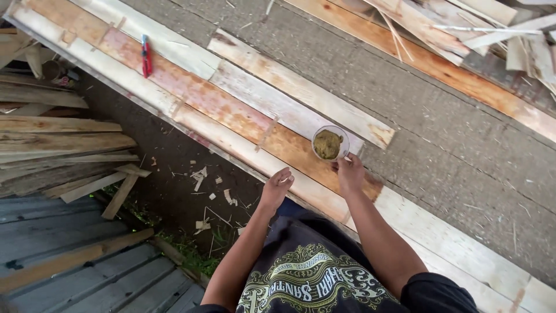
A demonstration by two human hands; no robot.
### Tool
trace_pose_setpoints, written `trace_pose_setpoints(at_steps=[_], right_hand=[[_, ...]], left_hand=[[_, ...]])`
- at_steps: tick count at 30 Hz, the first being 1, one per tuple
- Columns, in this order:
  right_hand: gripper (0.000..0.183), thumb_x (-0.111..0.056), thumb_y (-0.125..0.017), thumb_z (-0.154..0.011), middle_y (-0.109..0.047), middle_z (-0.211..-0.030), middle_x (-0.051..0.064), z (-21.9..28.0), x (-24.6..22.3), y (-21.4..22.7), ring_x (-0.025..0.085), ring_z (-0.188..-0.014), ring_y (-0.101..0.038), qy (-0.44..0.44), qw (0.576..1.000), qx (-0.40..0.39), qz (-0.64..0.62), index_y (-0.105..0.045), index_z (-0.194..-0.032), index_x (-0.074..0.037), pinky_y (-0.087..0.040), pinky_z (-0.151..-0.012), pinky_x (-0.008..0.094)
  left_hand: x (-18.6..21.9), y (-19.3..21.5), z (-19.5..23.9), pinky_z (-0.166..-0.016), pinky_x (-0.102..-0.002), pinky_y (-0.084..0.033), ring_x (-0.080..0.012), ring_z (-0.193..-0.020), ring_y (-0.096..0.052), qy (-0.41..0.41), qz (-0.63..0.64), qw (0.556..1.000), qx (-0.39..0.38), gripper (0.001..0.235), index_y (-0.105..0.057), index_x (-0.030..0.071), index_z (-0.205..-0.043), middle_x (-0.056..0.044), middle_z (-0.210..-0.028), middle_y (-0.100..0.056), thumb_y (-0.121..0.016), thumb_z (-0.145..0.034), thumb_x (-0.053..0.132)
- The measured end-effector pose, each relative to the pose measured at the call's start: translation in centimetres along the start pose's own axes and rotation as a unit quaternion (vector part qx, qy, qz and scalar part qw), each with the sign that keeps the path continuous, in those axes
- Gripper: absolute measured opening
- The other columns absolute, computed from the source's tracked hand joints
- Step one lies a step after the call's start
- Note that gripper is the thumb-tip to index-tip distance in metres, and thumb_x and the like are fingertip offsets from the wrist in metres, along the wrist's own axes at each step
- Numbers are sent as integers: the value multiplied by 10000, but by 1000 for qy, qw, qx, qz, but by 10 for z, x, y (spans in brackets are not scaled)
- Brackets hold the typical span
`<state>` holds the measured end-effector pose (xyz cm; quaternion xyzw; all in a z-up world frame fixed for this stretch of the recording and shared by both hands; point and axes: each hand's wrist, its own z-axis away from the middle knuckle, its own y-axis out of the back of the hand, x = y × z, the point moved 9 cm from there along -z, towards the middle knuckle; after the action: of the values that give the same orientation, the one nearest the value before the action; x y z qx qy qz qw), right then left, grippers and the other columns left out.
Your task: Applying glue to the edges of wooden planks and assembling them into a larger frame on the floor.
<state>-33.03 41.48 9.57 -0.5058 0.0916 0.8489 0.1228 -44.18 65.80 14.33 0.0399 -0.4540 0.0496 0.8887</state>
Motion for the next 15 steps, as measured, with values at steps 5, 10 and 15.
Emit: trace_pose_setpoints(at_steps=[5, 10, 15], right_hand=[[443, 7, -623, -910, -631, -939, 210, -35, 7, -52, 275, -748, -765, 23, 999, 23, -42, -535, -1333, 102, -668, -678, 380], [435, 12, -632, -877, -622, -877, 184, -93, 15, -111, 288, -695, -780, 36, 993, 58, -95, -549, -1298, 77, -691, -654, 381], [443, -12, -675, -894, -567, -845, 143, -177, 34, -156, 281, -602, -762, 51, 972, 149, -173, -529, -1312, 10, -717, -618, 384]], left_hand=[[21, 51, -20, -1213, -710, -304, -469, -1431, -431, -7, 5, 1000, 13, 647, -411, 40, -1560, -254, -1527, -489, -587, -1059, 409], [26, 104, -84, -1229, -683, -301, -430, -1439, -440, 8, 10, 1000, 9, 633, -418, 67, -1567, -214, -1537, -496, -610, -1056, 386], [47, 186, -148, -1147, -529, -453, -329, -1304, -619, 12, -17, 1000, 20, 579, -606, 143, -1452, -147, -1404, -659, -748, -940, 376]])
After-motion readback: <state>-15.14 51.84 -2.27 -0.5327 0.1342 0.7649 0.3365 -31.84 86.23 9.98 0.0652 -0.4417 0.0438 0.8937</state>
